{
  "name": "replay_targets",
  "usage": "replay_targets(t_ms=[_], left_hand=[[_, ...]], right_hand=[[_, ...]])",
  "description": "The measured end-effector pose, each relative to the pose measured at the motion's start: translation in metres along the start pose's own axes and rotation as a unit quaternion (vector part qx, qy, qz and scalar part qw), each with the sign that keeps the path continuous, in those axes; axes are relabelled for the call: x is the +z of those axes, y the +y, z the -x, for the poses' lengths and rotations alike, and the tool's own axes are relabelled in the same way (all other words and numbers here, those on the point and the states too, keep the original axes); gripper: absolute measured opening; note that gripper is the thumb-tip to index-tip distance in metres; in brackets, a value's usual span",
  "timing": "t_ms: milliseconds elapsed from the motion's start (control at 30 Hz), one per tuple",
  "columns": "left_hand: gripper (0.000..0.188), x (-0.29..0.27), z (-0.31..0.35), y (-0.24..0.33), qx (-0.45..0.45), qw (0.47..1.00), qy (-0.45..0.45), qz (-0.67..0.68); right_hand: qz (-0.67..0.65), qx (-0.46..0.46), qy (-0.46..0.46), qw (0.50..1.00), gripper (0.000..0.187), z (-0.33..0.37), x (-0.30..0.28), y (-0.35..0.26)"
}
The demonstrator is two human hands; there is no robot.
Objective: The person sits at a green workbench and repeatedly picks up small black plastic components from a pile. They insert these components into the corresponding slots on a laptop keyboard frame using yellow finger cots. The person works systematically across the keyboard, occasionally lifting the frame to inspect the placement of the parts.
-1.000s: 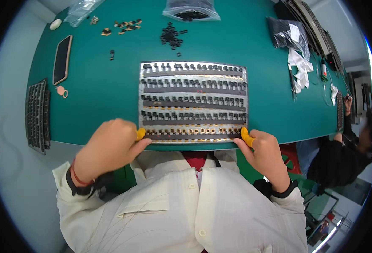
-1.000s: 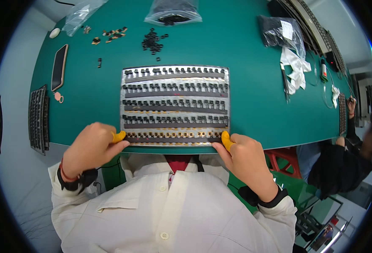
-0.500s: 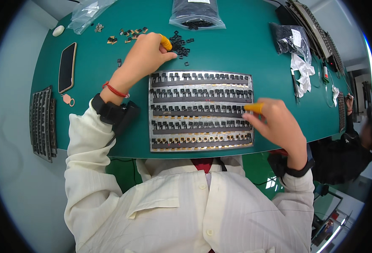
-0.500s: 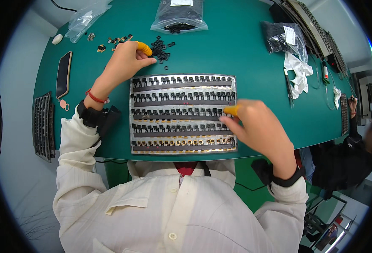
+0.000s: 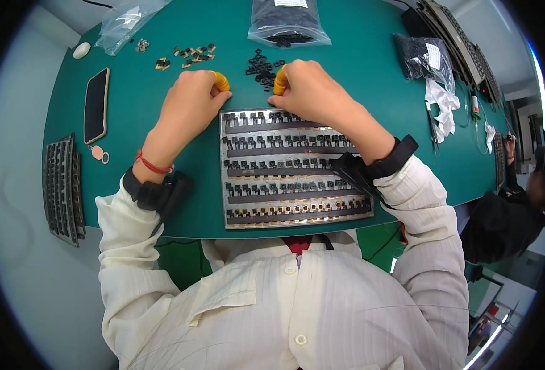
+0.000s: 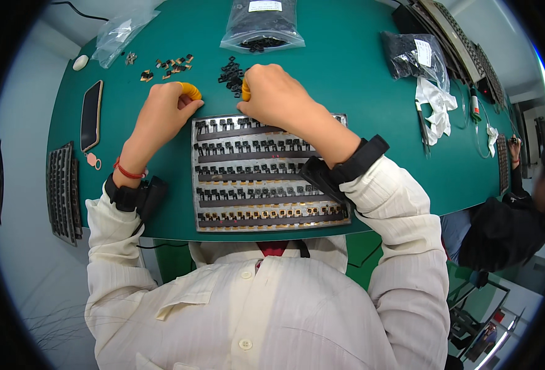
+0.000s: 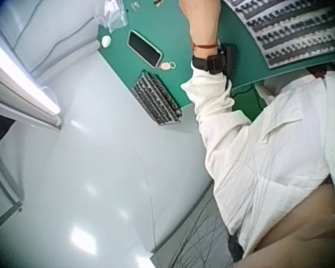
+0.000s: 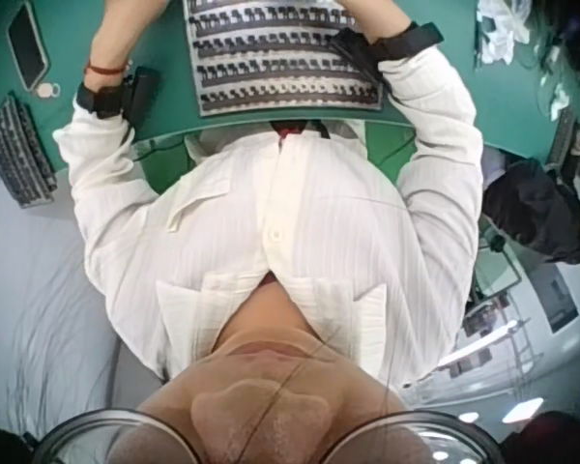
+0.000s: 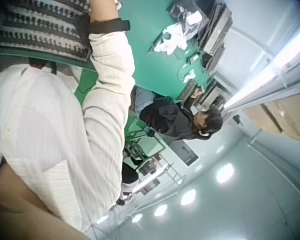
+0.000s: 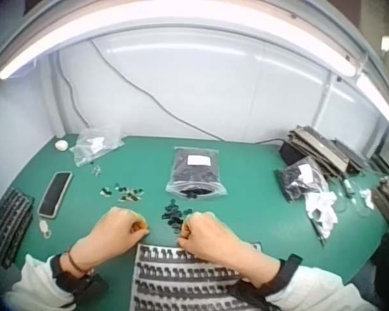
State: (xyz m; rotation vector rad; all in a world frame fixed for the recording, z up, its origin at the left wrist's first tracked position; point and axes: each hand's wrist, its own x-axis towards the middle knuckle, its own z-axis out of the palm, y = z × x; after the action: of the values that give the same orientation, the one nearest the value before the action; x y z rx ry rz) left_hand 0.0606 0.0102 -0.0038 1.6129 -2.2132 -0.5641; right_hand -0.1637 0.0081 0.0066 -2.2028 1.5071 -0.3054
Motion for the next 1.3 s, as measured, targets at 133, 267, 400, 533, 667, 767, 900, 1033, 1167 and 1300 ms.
replay_targets(t_ms=[133,267,400,533,667,767,900,1033,1167,1300], left_hand=[[0.016,-0.001,0.006,-0.010,0.041,0.999,0.015,0.004],[0.016,-0.001,0.000,-0.012,0.042,0.999,-0.005,0.016],[0.017,-0.005,0.001,-0.009,0.037,0.999,-0.014,0.034],[0.016,-0.021,0.025,0.004,0.024,0.998,-0.001,0.057],[0.013,-0.025,0.069,0.016,0.067,0.994,-0.033,0.082],[0.012,-0.023,0.106,0.024,0.091,0.988,-0.076,0.094],[0.013,-0.016,0.142,0.037,0.103,0.987,-0.114,0.056],[0.013,-0.006,0.155,0.042,0.113,0.988,-0.099,0.040],[0.013,0.000,0.156,0.045,0.142,0.987,-0.069,-0.006],[0.015,0.005,0.164,0.047,0.150,0.987,-0.027,-0.048]], right_hand=[[-0.026,-0.020,0.039,0.999,0.020,0.004,-0.004,0.006],[-0.027,-0.011,0.054,0.998,0.018,0.006,-0.017,0.017],[-0.063,0.000,0.039,0.997,0.019,0.005,-0.015,0.023],[-0.048,0.001,0.024,0.999,0.018,0.005,-0.008,0.006],[-0.017,-0.006,0.043,0.999,0.015,0.006,-0.001,0.002],[0.003,0.045,0.015,0.999,0.019,0.003,-0.002,-0.001],[0.017,0.009,0.067,0.998,0.019,0.009,0.003,0.001],[0.002,-0.037,0.088,0.995,0.013,0.009,0.006,0.006],[-0.007,-0.081,0.071,0.994,0.012,0.024,-0.005,0.005],[-0.041,-0.114,0.048,0.991,0.011,0.084,-0.033,0.001]])
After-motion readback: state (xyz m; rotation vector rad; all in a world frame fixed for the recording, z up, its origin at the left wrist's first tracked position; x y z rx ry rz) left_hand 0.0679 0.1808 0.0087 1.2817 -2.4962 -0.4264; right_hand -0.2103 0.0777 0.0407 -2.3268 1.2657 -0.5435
